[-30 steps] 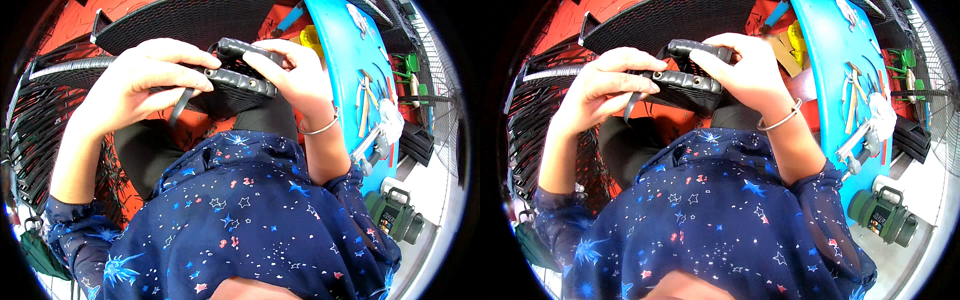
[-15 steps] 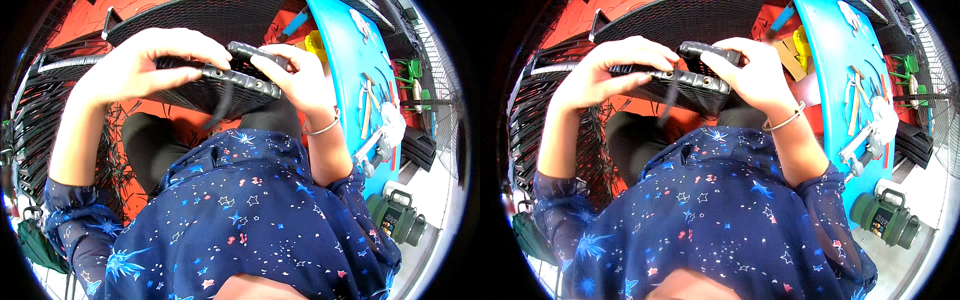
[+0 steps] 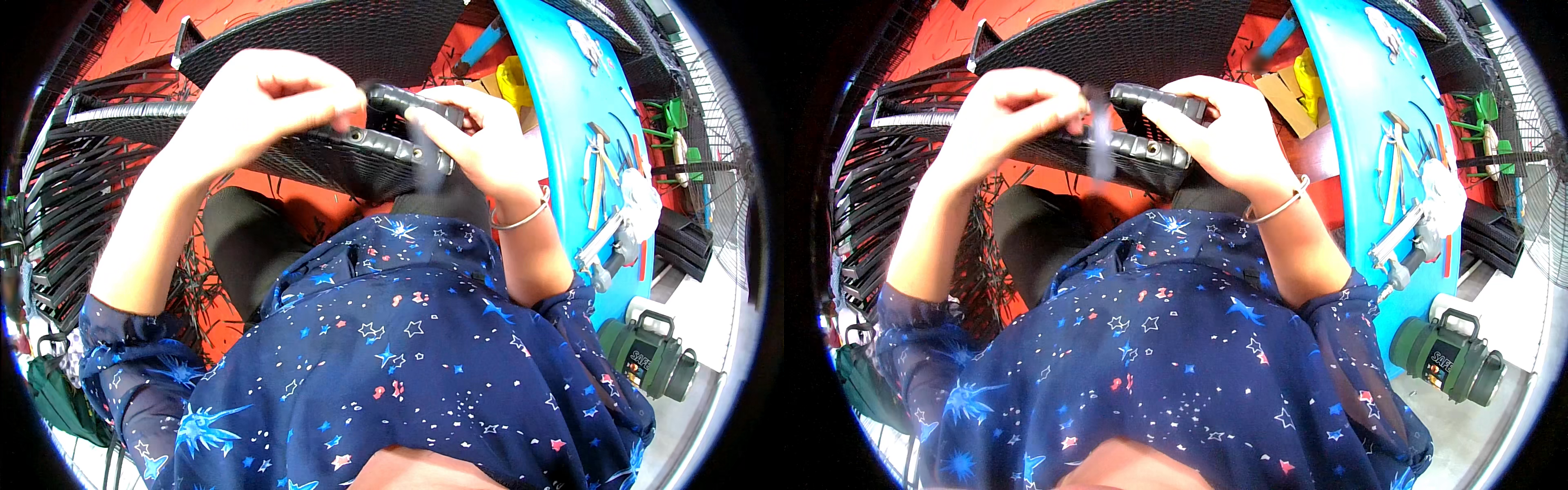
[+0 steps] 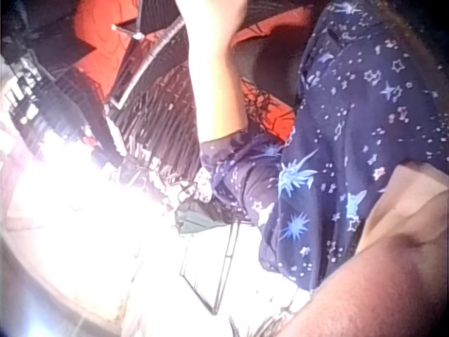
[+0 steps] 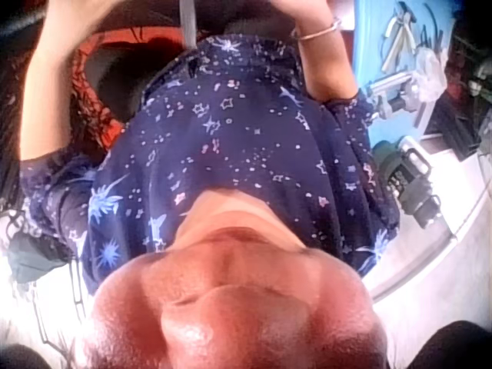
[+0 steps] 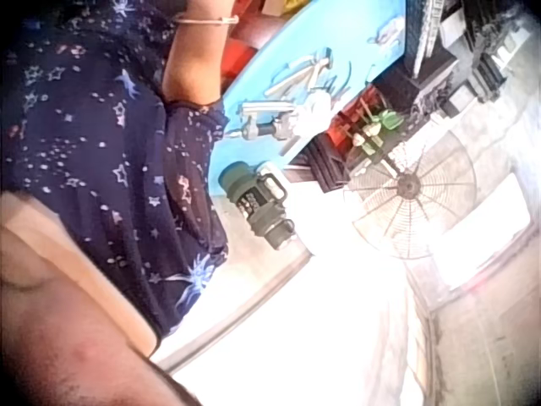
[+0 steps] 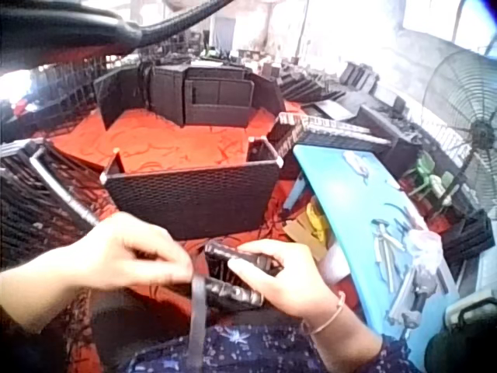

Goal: The person repairs a black wicker chair frame by hand, weaving black plastic strips into the frame's edge. They use pliers to cut and adjust the strips, then tuck and secure them into the weave.

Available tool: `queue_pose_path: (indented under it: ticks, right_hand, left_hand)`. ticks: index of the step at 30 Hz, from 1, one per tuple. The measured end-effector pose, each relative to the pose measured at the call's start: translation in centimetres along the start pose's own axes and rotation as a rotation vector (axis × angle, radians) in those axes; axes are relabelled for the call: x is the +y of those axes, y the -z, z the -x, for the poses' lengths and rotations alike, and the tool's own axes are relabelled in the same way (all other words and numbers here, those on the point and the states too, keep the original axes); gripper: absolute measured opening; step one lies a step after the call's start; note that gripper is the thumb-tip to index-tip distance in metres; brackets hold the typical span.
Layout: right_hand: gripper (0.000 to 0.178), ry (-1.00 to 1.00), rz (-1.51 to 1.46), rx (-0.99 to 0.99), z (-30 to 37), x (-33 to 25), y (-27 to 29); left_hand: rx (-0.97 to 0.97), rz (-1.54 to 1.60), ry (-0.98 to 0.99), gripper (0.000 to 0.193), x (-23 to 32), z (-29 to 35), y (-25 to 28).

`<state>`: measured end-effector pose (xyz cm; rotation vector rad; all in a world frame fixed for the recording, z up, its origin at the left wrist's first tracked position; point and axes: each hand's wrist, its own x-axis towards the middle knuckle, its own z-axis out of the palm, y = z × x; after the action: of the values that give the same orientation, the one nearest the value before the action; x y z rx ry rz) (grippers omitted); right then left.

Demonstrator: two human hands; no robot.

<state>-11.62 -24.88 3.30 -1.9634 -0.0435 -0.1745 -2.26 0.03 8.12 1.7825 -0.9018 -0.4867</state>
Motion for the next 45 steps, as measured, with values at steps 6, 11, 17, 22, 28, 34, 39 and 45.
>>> queue_pose_path:
  ticks: [6, 11, 17, 22, 28, 34, 39, 45]
  right_hand:
    - [0.029, -0.013, -0.028, -0.022, 0.5, -1.0, -0.2]
    - [0.03, -0.007, 0.001, -0.009, 0.7, -1.2, 0.1]
    - [0.029, 0.022, 0.038, 0.01, 0.7, -1.0, -0.2]
    - [0.03, 0.048, 0.113, 0.052, 1.0, -0.9, 0.3]
    - [0.036, 0.074, 0.203, -0.013, 0.9, -1.3, 0.4]
    - [0.036, 0.115, 0.208, -0.068, 3.2, -1.4, 1.1]
    - [0.036, 0.176, 0.266, -0.034, 3.8, 0.5, 4.4]
    - [0.027, -0.271, 0.714, 0.475, 3.9, 10.8, 19.5]
  left_hand:
    - [0.14, 0.04, 0.216, 0.033, 1.0, -1.6, 0.5]
    - [0.107, 0.037, 0.268, 0.024, 2.0, -0.7, 1.5]
    - [0.026, 0.212, 0.106, 0.026, 1.1, 0.7, 2.0]
    - [-0.034, 0.277, 0.072, 0.038, 0.6, -0.6, 1.7]
    - [0.075, 0.082, 0.384, 0.036, 0.2, -1.2, 0.9]
    - [0.022, 0.099, 0.403, 0.034, -0.9, 0.0, -0.1]
    - [0.042, 0.119, 0.382, 0.03, -1.0, 2.5, -0.6]
    - [0.082, 0.067, 0.296, 0.023, 0.6, 5.5, -2.4]
